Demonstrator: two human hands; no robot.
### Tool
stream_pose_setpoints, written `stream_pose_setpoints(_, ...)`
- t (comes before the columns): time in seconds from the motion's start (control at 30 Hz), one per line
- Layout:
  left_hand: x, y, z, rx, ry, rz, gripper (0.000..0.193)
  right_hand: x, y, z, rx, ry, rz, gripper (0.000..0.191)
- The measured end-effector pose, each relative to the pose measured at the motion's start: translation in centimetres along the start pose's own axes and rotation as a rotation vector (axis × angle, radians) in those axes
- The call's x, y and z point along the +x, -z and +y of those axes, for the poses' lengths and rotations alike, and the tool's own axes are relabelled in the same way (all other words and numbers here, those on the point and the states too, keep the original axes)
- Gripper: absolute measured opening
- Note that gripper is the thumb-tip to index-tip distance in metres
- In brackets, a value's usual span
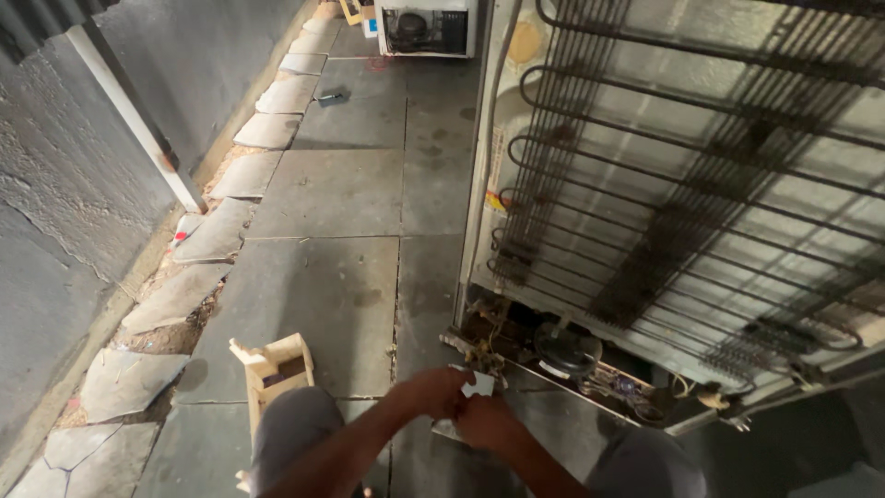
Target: The person sits on the floor in front of a refrigerator with its back panel removed and works on the compressor compartment and an electrical control box. They unscrew the box cover with a screwdriver, open it to reach the internal components, and use pliers on the wiring and parts inside.
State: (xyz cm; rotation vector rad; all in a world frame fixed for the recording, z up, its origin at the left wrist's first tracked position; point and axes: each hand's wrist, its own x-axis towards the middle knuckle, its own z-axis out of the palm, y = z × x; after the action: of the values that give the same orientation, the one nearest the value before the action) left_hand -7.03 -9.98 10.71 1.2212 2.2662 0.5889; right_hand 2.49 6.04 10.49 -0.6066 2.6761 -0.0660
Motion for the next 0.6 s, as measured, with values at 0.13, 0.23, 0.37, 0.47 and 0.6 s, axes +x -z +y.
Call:
stream_pose_setpoints(0.13, -1.1, 0.2, 1.6, 0.036, -0.136, 0.111, 0.06, -0.6, 0.7, 0.1, 0.139, -0.138, -0.021, 0.031)
stream_pose_setpoints(0.23, -2.0, 0.7, 3.3, 0.123, -0.033, 0.094, 0.052, -0.8, 0.4, -1.0, 0.158, -0.097, 0.01, 0.026)
stream_pose_setpoints(0.37, -3.3, 1.9, 5.0, 0.176, -0.005, 0.028, 0.066, -0.7, 0.2, -2.0, 0.173, -0.031, 0.063, 0.02)
stream_pose_setpoints(0.47, -4.0, 2.2, 5.6, 0.183, 0.018, 0.013, 0.067, -1.2, 0.7, -2.0, 0.118, -0.008, 0.063, 0.017)
stream_pose_setpoints(0.6, -4.4, 0.8, 4.5, 0.154, 0.055, 0.123, 0.051, -2.3, 1.4, -1.8, 0.214, -0.177, 0.06, 0.022)
